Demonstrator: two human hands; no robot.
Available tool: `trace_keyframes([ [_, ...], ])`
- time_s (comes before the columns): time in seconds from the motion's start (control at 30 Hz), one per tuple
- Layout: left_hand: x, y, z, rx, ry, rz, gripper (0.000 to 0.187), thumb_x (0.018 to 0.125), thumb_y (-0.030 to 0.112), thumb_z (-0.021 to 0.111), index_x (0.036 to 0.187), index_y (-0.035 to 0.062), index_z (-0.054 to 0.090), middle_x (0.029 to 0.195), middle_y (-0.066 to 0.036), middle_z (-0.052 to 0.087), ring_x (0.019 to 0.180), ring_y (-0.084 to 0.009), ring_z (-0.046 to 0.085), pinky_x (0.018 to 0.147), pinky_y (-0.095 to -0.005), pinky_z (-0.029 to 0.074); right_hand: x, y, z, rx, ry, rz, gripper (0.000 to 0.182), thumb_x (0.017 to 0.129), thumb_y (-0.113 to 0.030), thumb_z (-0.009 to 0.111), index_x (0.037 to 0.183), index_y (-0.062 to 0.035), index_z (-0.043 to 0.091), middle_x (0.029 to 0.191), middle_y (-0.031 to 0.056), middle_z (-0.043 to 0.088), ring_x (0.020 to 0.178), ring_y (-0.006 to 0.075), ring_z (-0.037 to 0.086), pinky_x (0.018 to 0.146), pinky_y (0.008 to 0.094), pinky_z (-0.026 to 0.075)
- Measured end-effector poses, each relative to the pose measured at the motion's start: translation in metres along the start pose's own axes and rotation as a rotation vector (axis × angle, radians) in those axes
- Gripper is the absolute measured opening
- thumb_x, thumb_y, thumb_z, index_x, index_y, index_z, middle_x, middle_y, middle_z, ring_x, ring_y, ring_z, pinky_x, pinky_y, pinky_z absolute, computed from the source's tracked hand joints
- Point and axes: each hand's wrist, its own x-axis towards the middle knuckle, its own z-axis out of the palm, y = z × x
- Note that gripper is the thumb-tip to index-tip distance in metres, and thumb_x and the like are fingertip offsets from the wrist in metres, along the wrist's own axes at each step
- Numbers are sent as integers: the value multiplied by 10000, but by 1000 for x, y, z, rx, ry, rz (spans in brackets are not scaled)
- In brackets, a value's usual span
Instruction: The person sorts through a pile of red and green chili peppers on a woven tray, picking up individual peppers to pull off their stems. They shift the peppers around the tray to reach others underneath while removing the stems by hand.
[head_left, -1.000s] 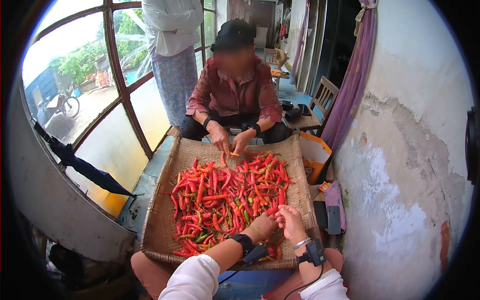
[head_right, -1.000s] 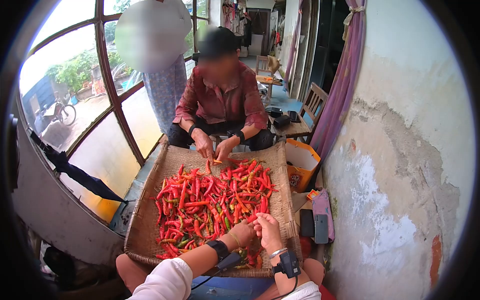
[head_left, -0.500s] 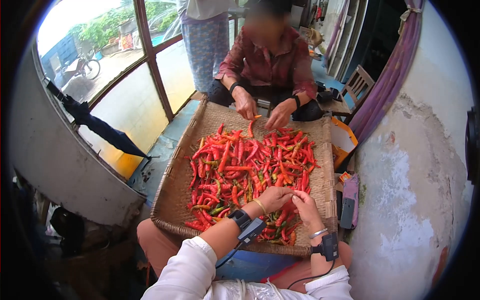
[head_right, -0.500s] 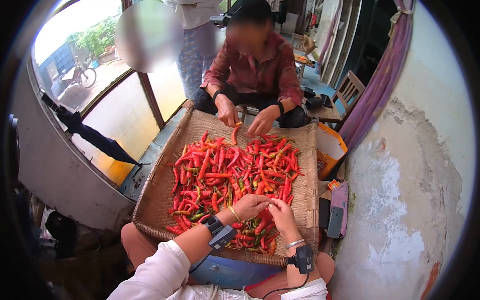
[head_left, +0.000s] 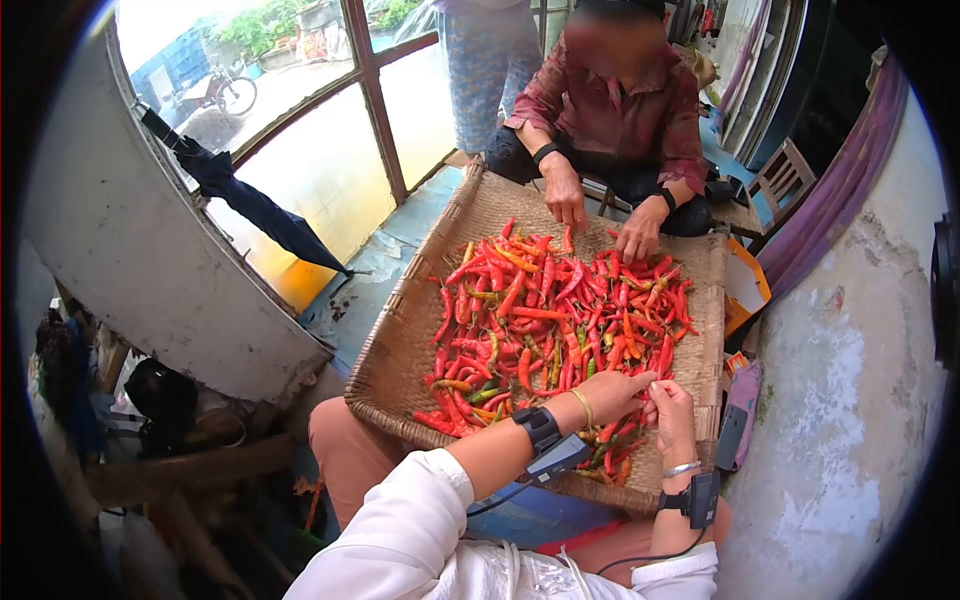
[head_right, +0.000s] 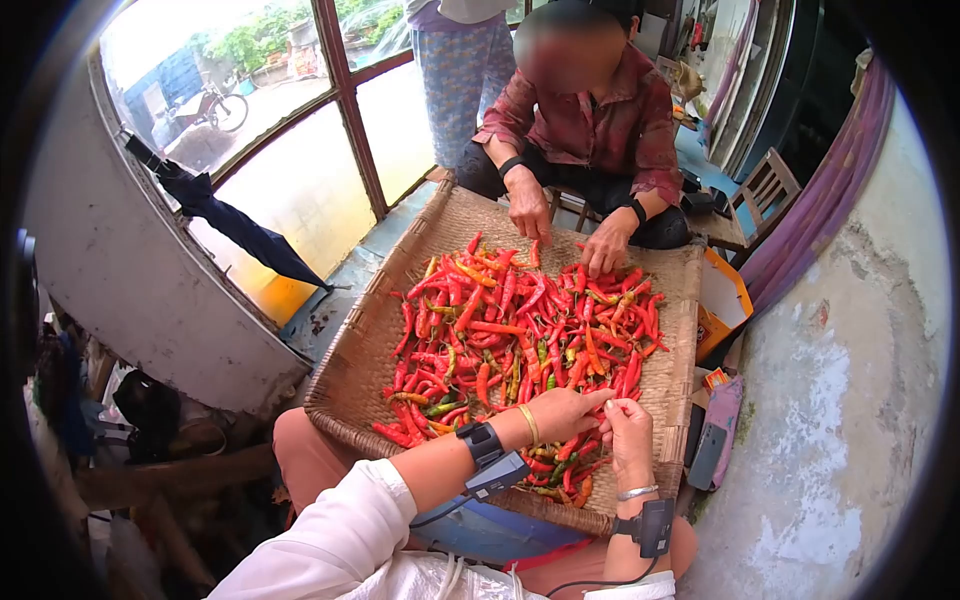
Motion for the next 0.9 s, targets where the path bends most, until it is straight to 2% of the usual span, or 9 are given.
trace_keyframes([
  [0.03, 1, -7, 3, -7, -5, 3, 434, 784, 184, 523, 1193, 76, 430, 744, -188, 580, 657, -345, 567, 594, -412, 445, -1, 0, -2, 26, 49, -15, 116, 822, -144, 546, 746, -58, 555, 536, -10, 510, 406, 33, 417, 367, 153, 325],
  [0.1, 5, -19, 10, 19, 88, 101, 273, 757, 196, 555, 997, 69, 585, 768, -167, 588, 668, -325, 570, 596, -388, 452, -3, -1, -3, 41, 77, -3, 115, 823, -148, 548, 751, -59, 554, 538, -7, 511, 404, 32, 417, 367, 154, 327],
  [0.13, 5, -19, 10, -36, 173, 110, 178, 736, 201, 578, 847, 75, 637, 831, -143, 598, 784, -294, 567, 677, -373, 446, -1, 0, -4, 58, 83, -6, 112, 823, -150, 549, 756, -59, 554, 539, -7, 512, 403, 33, 417, 367, 155, 329],
  [0.23, 1, -17, 8, 105, 261, 155, 177, 725, 204, 591, 845, 80, 634, 876, -122, 598, 902, -266, 535, 760, -380, 415, 2, 2, -5, 75, 105, -9, 111, 822, -155, 554, 766, -60, 552, 541, -6, 512, 400, 38, 415, 369, 160, 334],
  [0.27, 3, -19, 4, 148, 166, 161, 163, 719, 217, 601, 807, 85, 640, 895, -112, 598, 964, -257, 502, 811, -398, 381, 2, 2, -5, 120, 99, -8, 112, 821, -155, 557, 762, -60, 551, 544, -6, 513, 402, 39, 415, 371, 161, 337],
  [0.47, 6, -26, -6, 53, 108, -43, 258, 762, 321, 569, 734, 69, 618, 614, -156, 552, 604, -321, 553, 567, -399, 440, 7, 7, -12, 401, 120, -51, 126, 844, -183, 521, 839, -58, 536, 568, 1, 522, 428, 54, 447, 382, 178, 372],
  [0.57, 10, -33, -24, -330, -20, -341, 299, 821, 285, 538, 701, 19, 604, 553, -77, 571, 471, -155, 540, 479, -291, 432, 6, 4, -13, 454, 161, -29, 135, 854, -189, 503, 870, -57, 527, 579, 3, 526, 437, 60, 460, 384, 185, 384],
  [0.7, 16, -56, -32, -632, 131, -418, 289, 856, 285, 509, 767, 22, 588, 528, -15, 546, 432, -67, 470, 415, -222, 380, 4, 5, -10, 456, 48, 10, 117, 844, -172, 515, 885, -65, 538, 613, 5, 544, 464, 55, 489, 388, 173, 388],
  [0.9, 14, -43, -23, -838, -23, -366, 237, 863, 275, 501, 814, 56, 579, 572, 2, 554, 444, -37, 436, 397, -179, 338, -7, -9, 6, 146, -214, 121, 237, 844, -172, 519, 1041, -42, 504, 792, 24, 576, 604, 65, 557, 491, 174, 430],
])
